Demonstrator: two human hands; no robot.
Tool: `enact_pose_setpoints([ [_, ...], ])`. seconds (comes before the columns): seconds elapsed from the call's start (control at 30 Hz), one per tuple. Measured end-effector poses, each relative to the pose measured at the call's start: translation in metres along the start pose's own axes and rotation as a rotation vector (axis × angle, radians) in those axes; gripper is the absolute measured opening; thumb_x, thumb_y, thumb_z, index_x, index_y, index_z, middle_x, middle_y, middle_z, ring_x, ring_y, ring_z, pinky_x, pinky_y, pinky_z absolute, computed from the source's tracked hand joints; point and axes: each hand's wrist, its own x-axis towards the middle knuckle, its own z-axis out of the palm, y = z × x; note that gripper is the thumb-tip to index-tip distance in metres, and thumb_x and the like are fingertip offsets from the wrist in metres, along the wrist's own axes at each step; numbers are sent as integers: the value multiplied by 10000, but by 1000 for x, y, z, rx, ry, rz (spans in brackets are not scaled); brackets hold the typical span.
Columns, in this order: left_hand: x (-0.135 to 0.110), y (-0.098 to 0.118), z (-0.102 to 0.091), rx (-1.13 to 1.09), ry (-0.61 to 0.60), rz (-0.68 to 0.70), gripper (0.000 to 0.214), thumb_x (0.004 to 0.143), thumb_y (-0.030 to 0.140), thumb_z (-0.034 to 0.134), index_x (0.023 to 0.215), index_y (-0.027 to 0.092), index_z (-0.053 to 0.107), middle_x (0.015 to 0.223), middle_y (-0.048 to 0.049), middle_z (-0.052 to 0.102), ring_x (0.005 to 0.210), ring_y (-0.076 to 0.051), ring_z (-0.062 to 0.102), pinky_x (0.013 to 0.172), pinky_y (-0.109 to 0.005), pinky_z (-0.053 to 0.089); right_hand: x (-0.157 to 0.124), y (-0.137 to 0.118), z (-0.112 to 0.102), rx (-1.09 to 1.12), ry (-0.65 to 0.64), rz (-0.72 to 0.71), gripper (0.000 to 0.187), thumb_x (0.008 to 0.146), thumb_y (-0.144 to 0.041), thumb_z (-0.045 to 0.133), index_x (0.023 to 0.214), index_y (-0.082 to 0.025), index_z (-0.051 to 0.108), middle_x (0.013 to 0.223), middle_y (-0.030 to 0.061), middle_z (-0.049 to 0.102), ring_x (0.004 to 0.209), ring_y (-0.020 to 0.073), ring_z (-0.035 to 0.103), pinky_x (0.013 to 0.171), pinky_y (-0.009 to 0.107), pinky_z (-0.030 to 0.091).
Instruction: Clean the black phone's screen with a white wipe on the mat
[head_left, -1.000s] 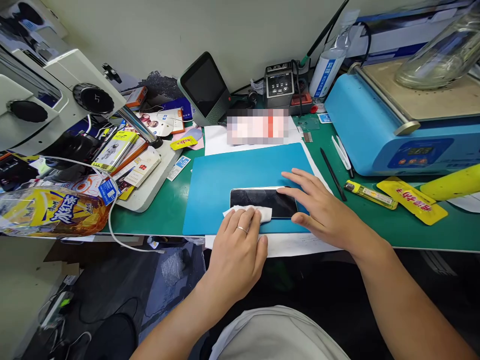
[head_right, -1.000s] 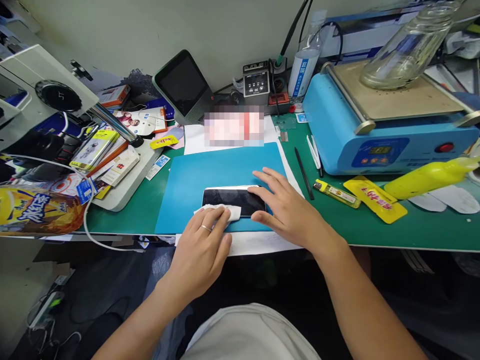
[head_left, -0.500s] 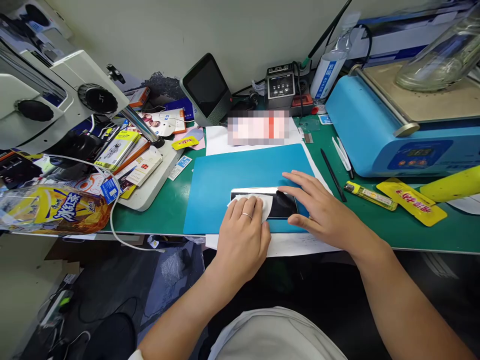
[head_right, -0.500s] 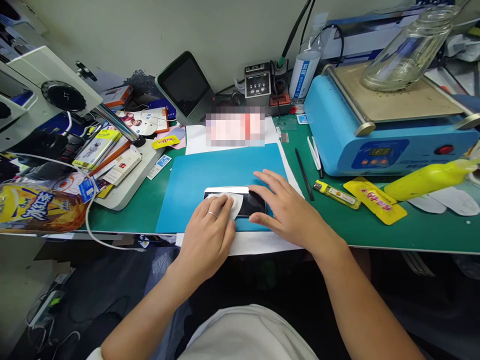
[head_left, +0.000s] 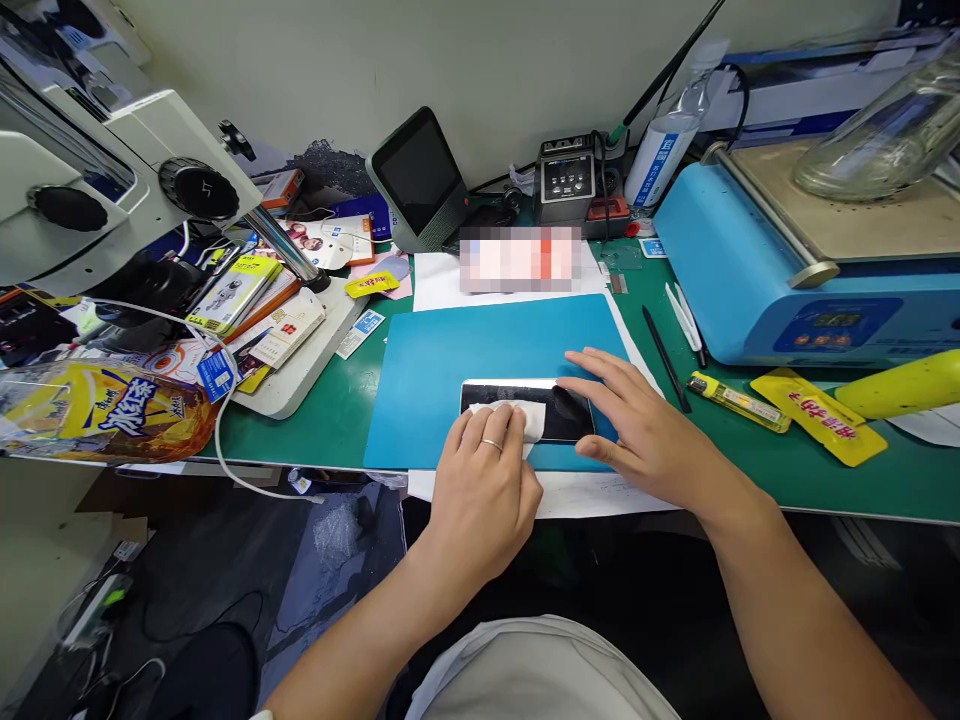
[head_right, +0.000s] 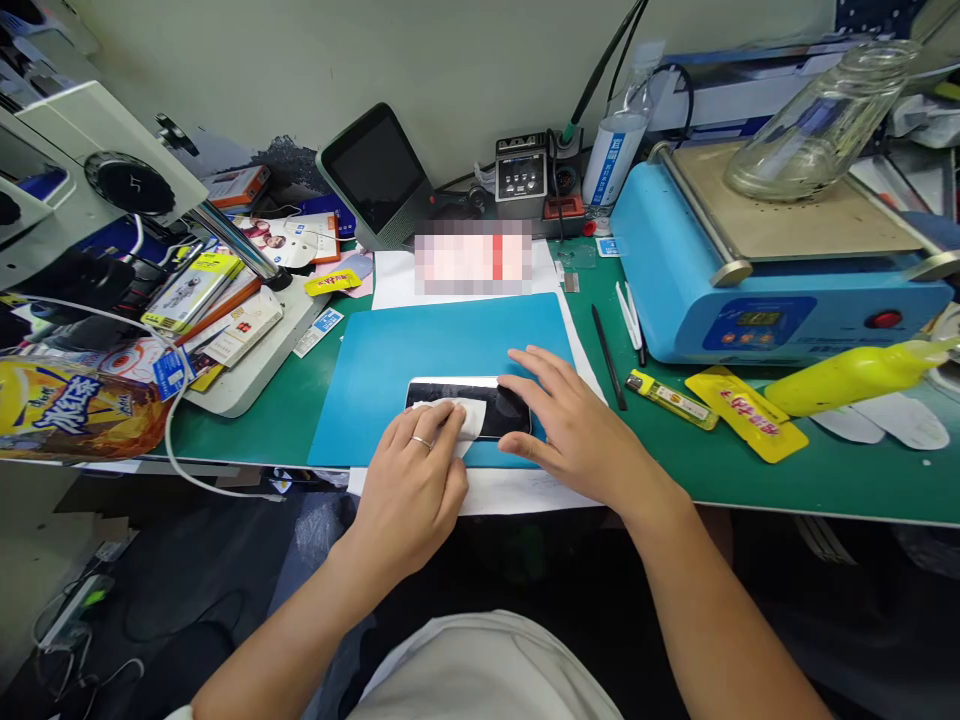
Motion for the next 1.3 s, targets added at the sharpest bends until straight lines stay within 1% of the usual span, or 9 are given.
enact_pose_setpoints([
  [0.3, 1, 2, 2, 11, -3, -13, 443, 982, 152, 458, 1413, 89, 537, 1410, -154, 612, 1262, -298, 580, 1159, -462, 438, 1, -1, -1, -1, -5, 1, 809, 942, -765, 407, 1461, -167, 573, 1640, 196, 448, 1547, 407, 350, 1200, 626, 397],
  [0.43, 8, 0, 3, 39, 8, 2, 423, 979, 157, 449, 1378, 80, 565, 1380, -163, 632, 1236, -299, 592, 1129, -464, 456, 1, -1, 0, 0, 6, 2, 806, 942, -767, 405, 1448, -166, 585, 1636, 200, 453, 1551, 408, 341, 1197, 633, 394],
  [0.63, 8, 1, 4, 37, 8, -14, 449, 973, 145, 453, 1409, 78, 537, 1421, -171, 610, 1297, -305, 558, 1140, -468, 448, 2, -3, -2, 5, 6, -8, 810, 940, -762, 423, 1448, -154, 590, 1629, 204, 462, 1544, 402, 357, 1192, 613, 414],
  [0.73, 10, -1, 5, 44, -3, -3, 436, 972, 153, 454, 1389, 73, 554, 1413, -174, 616, 1276, -305, 570, 1130, -473, 456, 2, -4, -2, 4, 10, -9, 808, 939, -760, 427, 1441, -150, 598, 1619, 209, 472, 1540, 405, 364, 1194, 611, 413],
  [0.83, 13, -4, 5, 66, -10, -1, 428, 973, 163, 451, 1378, 76, 561, 1413, -174, 617, 1265, -308, 581, 1127, -481, 454, 2, -4, -2, 7, 10, 5, 801, 938, -761, 436, 1443, -162, 598, 1623, 203, 469, 1545, 406, 355, 1195, 621, 407],
  [0.93, 11, -4, 5, 62, 0, -3, 455, 971, 155, 448, 1410, 73, 538, 1439, -171, 602, 1318, -311, 556, 1143, -464, 446, 2, -4, -2, 18, 1, 13, 797, 933, -770, 437, 1456, -190, 592, 1633, 188, 463, 1545, 409, 355, 1188, 633, 413],
  [1.07, 11, -2, 7, 67, 4, 6, 455, 972, 154, 446, 1409, 74, 544, 1434, -172, 601, 1321, -313, 561, 1150, -463, 440, 2, -3, -2, 23, -5, 6, 800, 928, -775, 446, 1472, -205, 582, 1632, 183, 467, 1540, 414, 363, 1186, 641, 413],
  [1.23, 14, 5, 8, 67, -11, -1, 478, 963, 145, 454, 1418, 19, 531, 1415, -193, 603, 1310, -333, 557, 1170, -474, 423, 1, -2, -2, 28, -10, 25, 801, 926, -768, 464, 1477, -198, 576, 1646, 180, 448, 1554, 411, 338, 1200, 635, 398],
  [1.3, 14, 5, 7, 48, -10, 2, 470, 958, 136, 458, 1410, 34, 540, 1416, -186, 601, 1312, -325, 554, 1174, -473, 421, 1, -2, -2, 31, -13, 28, 806, 923, -773, 462, 1477, -198, 576, 1645, 182, 450, 1553, 412, 340, 1195, 636, 403],
])
